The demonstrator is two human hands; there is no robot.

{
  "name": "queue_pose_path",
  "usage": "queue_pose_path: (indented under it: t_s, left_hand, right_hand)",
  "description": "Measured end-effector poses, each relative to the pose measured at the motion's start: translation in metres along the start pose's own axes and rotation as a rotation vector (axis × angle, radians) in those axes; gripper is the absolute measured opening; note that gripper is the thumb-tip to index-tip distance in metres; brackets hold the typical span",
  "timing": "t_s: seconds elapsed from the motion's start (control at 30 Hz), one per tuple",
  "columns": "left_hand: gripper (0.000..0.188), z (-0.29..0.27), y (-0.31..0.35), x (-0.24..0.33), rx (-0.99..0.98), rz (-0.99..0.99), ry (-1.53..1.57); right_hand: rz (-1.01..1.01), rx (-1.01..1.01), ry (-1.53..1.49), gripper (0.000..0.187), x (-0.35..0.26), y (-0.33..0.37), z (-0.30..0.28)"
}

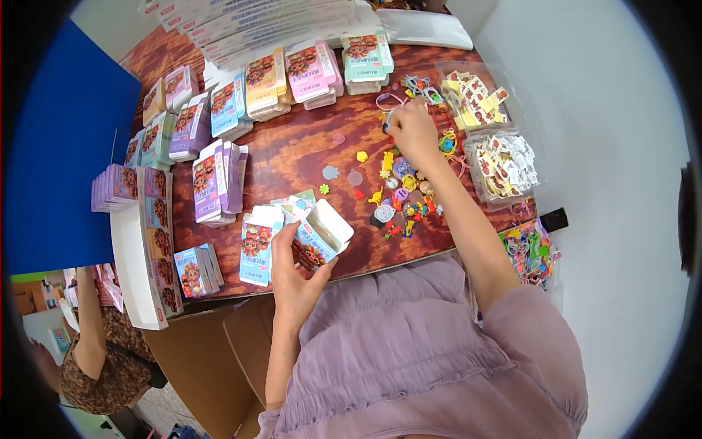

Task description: Organizing and preparing small toy boxes and cards on a workstation.

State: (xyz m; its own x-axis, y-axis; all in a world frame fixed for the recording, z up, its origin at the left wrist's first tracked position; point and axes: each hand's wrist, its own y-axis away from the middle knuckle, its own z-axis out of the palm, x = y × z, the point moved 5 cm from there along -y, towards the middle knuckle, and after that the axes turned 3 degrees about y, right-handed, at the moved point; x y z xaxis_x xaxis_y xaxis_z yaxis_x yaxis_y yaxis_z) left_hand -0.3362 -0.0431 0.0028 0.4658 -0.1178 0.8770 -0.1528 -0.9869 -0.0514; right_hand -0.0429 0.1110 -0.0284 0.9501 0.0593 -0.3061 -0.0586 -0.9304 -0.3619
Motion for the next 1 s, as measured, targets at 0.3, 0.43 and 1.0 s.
queue_pose_path:
  t_s: [0.3, 0.43, 1.0]
  left_hand:
    - [0.073, -0.008, 0.002, -0.008, 0.077, -0.087, 0.086]
    - [0.074, -0.007, 0.0, -0.003, 0.067, -0.041, 0.05]
    - [0.08, -0.007, 0.009, -0.003, -0.072, -0.158, 0.409]
  right_hand:
    - [0.464, -0.301, -1.678, 0.011, 0.028, 0.016, -0.057]
    - [0.6, -0.362, -1.945, 0.018, 0.013, 0.03, -0.066]
    - [0.238, -0.352, -1.483, 0.004, -0.016, 0.032, -0.072]
